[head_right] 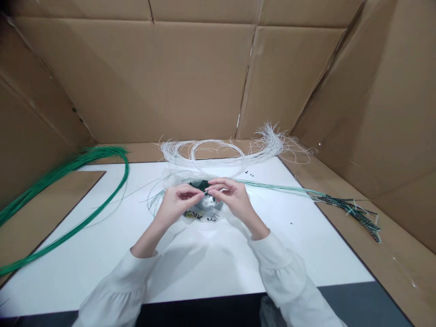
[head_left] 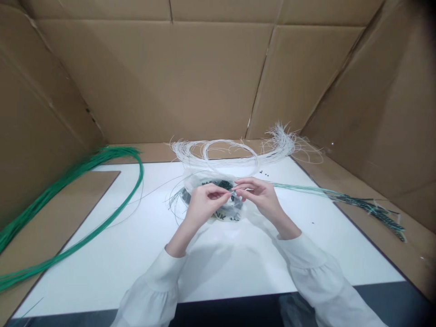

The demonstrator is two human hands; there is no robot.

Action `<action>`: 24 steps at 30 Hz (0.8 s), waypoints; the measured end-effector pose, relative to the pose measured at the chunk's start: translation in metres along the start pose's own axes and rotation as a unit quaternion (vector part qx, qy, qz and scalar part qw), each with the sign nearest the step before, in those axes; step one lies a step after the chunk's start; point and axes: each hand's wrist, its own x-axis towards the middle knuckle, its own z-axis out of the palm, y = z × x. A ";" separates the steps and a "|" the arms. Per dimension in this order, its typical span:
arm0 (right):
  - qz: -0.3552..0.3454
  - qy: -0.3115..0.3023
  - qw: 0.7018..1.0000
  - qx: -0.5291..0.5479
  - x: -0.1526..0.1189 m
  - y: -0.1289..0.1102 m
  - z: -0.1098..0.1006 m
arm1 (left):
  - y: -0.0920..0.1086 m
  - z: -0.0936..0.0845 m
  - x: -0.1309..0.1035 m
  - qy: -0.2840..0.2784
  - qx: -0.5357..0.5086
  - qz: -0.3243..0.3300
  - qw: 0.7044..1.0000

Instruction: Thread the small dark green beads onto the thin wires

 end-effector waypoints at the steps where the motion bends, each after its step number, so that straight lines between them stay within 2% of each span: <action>1: 0.000 0.000 1.000 0.001 0.000 0.000 0.000 | 0.000 0.000 0.000 -0.001 0.001 -0.001 1.000; 24: -0.021 -0.005 0.997 -0.077 0.000 0.004 -0.004 | -0.002 0.001 0.000 0.009 0.014 0.003 1.000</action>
